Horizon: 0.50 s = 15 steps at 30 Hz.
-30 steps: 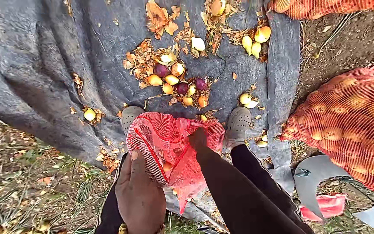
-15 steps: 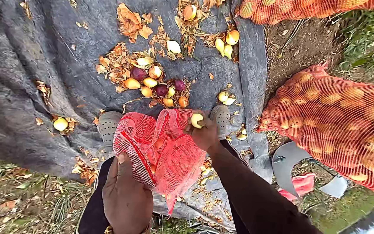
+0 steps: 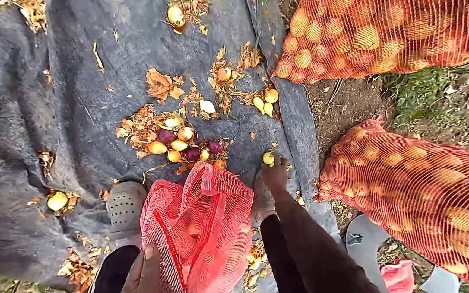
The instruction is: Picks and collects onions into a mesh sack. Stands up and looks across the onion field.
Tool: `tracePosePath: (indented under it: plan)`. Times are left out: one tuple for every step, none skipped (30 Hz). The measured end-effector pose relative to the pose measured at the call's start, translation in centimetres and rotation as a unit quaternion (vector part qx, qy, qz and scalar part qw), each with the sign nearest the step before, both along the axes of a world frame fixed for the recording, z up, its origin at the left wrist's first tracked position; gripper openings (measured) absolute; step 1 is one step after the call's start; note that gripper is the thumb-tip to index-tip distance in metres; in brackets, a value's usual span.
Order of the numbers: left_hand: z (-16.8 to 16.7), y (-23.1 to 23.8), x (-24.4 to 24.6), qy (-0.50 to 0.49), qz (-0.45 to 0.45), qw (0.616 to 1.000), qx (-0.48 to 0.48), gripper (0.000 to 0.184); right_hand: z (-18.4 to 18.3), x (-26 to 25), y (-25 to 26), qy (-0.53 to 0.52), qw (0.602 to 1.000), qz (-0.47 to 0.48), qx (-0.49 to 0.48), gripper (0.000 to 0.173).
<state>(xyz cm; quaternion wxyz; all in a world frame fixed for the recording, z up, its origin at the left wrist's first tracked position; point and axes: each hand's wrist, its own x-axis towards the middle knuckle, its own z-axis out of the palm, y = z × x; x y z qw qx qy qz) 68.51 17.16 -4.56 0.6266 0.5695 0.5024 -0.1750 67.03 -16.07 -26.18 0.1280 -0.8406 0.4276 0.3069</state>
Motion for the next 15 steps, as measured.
tracePosePath:
  plan:
    - [0.2, -0.2, 0.0, 0.007, -0.017, 1.000, 0.001, 0.030, -1.5, 0.3, -1.9, 0.043, 0.999, 0.025, 0.009, 0.070]
    - [0.4, -0.6, 0.2, 0.013, -0.030, 0.999, 0.009, 0.029, -2.6, 0.8, -3.3, 0.084, 0.994, 0.058, 0.025, 0.078]
    - [0.4, -0.9, 0.4, 0.014, -0.036, 0.999, 0.015, 0.029, -3.3, 1.8, -4.0, 0.115, 0.988, 0.098, 0.038, 0.081]
    - [0.3, -1.1, 0.4, 0.009, -0.036, 0.999, 0.019, 0.028, -3.8, 3.4, -4.3, 0.128, 0.983, 0.124, 0.050, 0.078]
    - [0.2, -1.3, 0.3, 0.005, -0.030, 0.999, 0.025, 0.027, -3.8, 4.9, -4.1, 0.118, 0.983, 0.127, 0.058, 0.075]
    - [0.1, -1.4, 0.0, 0.006, -0.026, 0.999, 0.029, 0.027, -3.5, 6.4, -3.7, 0.074, 0.990, 0.099, 0.073, 0.073]
    - [0.0, -1.6, -0.2, 0.010, -0.023, 0.999, 0.032, 0.026, -3.0, 7.8, -3.4, -0.002, 0.994, 0.045, 0.096, 0.069]
    - [0.0, -1.7, -0.4, 0.015, -0.025, 0.999, 0.031, 0.026, -2.7, 9.2, -3.2, -0.096, 0.987, -0.025, 0.124, 0.061]
    - [-0.1, -1.8, -0.4, 0.015, -0.028, 0.999, 0.029, 0.026, -2.4, 10.9, -3.3, -0.184, 0.966, -0.097, 0.157, 0.054]
    - [-0.2, -1.7, -0.4, 0.014, -0.030, 0.999, 0.024, 0.027, -2.1, 12.9, -3.4, -0.255, 0.933, -0.166, 0.192, 0.047]
    - [-0.3, -1.6, -0.1, 0.012, -0.030, 0.999, 0.018, 0.028, -1.6, 15.3, -3.5, -0.299, 0.906, -0.211, 0.213, 0.038]
    - [-0.4, -1.5, 0.2, 0.009, -0.024, 1.000, 0.018, 0.028, -1.5, 17.7, -3.7, -0.317, 0.903, -0.213, 0.196, 0.028]
    - [-0.4, -1.5, 0.5, 0.006, -0.016, 1.000, 0.023, 0.028, -1.4, 20.0, -4.2, -0.308, 0.923, -0.172, 0.153, 0.027]
    - [-0.3, -1.6, 0.8, 0.007, -0.005, 0.999, 0.033, 0.028, -1.3, 21.9, -4.8, -0.267, 0.955, -0.090, 0.094, 0.031]
    - [0.0, -1.9, 0.9, 0.017, 0.006, 0.999, 0.048, 0.028, -1.1, 23.2, -5.3, -0.192, 0.980, 0.007, 0.045, 0.034]
